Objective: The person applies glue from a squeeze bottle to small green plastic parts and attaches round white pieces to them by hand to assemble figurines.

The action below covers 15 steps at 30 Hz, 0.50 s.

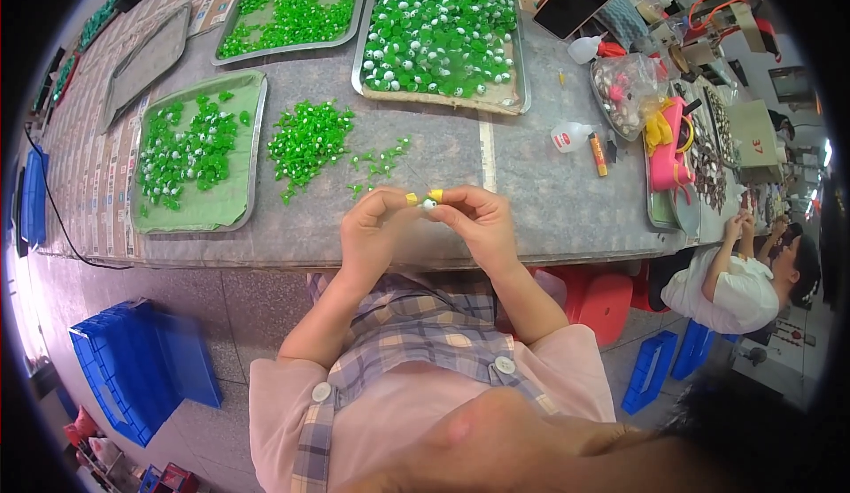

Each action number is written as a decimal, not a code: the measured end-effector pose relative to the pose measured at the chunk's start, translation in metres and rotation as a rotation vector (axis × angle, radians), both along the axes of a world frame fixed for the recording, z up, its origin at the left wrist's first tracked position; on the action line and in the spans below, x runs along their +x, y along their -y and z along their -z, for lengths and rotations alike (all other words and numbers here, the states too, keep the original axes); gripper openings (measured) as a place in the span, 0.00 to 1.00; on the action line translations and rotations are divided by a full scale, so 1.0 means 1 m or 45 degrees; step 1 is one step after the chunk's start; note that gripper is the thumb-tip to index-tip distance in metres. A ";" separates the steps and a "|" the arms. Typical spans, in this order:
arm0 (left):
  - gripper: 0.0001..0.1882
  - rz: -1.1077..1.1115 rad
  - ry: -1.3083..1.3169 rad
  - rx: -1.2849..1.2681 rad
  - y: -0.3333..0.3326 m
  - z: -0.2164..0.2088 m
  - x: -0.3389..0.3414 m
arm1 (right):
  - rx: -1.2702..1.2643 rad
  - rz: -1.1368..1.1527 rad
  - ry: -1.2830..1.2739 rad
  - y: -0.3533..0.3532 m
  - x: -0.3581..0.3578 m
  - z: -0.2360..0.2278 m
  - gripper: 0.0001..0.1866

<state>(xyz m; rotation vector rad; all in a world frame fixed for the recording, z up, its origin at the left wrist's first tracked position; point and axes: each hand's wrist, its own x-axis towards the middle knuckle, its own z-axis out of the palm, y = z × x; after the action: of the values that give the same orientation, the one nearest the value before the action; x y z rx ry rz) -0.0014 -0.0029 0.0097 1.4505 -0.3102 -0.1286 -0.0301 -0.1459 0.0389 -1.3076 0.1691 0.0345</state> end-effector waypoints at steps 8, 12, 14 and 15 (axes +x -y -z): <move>0.04 0.138 -0.228 -0.004 -0.003 0.002 0.005 | -0.033 -0.154 -0.045 0.009 0.001 0.005 0.10; 0.04 0.070 0.068 0.252 -0.001 -0.010 0.006 | 0.131 -0.151 -0.081 0.011 0.002 0.007 0.10; 0.05 0.048 0.245 0.353 -0.001 -0.016 0.008 | 0.142 -0.154 -0.094 0.011 0.003 0.008 0.09; 0.05 0.047 0.244 0.353 -0.001 -0.016 0.008 | 0.142 -0.155 -0.095 0.011 0.003 0.008 0.09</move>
<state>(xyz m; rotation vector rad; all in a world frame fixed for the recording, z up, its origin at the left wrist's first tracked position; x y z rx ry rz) 0.0064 -0.0023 0.0254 1.7363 -0.4904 -0.0638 -0.0276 -0.1566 0.0307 -1.2048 0.1492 0.1939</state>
